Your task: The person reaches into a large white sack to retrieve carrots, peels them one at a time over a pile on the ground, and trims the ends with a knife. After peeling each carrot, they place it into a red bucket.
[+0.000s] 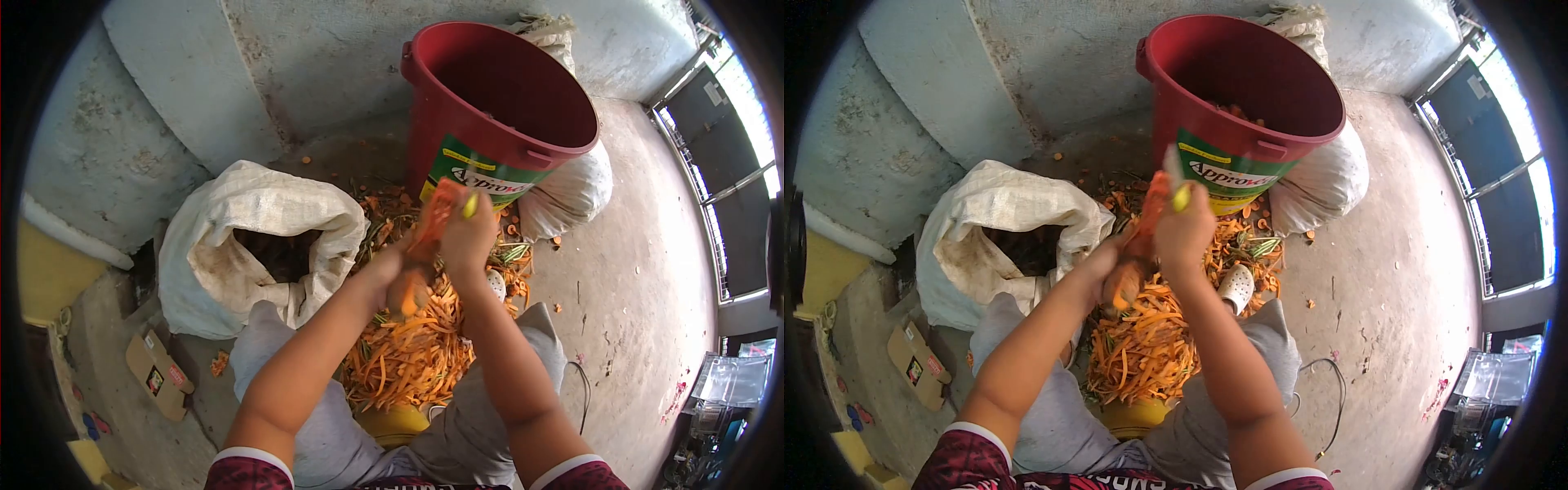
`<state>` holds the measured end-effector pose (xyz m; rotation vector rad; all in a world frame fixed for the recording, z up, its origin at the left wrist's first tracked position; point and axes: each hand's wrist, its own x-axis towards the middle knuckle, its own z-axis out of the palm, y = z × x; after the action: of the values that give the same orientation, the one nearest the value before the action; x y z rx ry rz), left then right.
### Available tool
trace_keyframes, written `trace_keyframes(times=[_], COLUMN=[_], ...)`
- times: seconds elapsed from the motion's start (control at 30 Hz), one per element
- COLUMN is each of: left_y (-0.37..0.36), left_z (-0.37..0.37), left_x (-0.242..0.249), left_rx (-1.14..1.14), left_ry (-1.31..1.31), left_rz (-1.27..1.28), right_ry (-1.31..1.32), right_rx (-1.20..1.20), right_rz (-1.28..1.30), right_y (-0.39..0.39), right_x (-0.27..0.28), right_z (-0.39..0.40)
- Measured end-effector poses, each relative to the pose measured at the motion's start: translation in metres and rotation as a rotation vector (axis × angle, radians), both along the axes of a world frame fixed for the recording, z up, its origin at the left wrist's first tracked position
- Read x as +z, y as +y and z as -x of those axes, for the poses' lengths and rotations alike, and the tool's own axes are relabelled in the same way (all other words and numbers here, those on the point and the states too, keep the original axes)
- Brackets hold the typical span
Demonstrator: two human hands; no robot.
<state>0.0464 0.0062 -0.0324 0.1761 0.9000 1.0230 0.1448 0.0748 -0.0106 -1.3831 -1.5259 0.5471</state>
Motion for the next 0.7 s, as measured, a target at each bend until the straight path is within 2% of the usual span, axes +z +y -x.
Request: trace_keyframes(times=[0.07,0.13,0.2,0.3,0.33,0.4,0.47,0.53,0.57,0.63,0.7], left_y=[-0.008,-0.017,-0.025,-0.042,-0.045,-0.052,-0.05,-0.04,-0.037,-0.031,-0.027], left_z=[-0.011,-0.011,-0.005,0.001,0.004,0.012,0.021,0.026,0.029,0.03,0.03], left_x=[0.016,0.022,0.022,0.029,0.032,0.035,0.002,-0.003,-0.001,-0.001,-0.007], left_rx=[-0.143,-0.172,-0.261,-0.338,-0.356,-0.385,-0.278,-0.154,-0.13,-0.054,-0.005], left_ry=[0.123,0.146,0.196,0.425,0.391,0.321,0.189,0.123,0.087,0.052,0.003], left_rz=[0.1,0.072,0.063,-0.154,-0.125,-0.063,-0.018,0.091,0.1,0.109,0.076], right_ry=[-0.007,-0.03,0.017,0.025,0.02,0.071,0.141,0.242,0.226,0.095,0.186], right_rx=[-0.09,-0.156,-0.208,-0.351,-0.411,-0.347,-0.223,-0.054,0.041,0.076,0.176], right_rz=[-0.007,-0.106,-0.082,-0.085,-0.093,-0.057,-0.031,-0.014,-0.07,0.021,0.04], right_y=[0.016,0.026,0.034,0.066,0.071,0.069,0.054,0.029,0.025,0.013,-0.008], right_x=[0.003,0.007,0.011,-0.01,-0.011,-0.005,0.015,0.031,0.023,0.015,0.014], right_z=[-0.011,-0.02,-0.032,-0.065,-0.071,-0.077,-0.068,-0.041,-0.035,-0.019,0.003])
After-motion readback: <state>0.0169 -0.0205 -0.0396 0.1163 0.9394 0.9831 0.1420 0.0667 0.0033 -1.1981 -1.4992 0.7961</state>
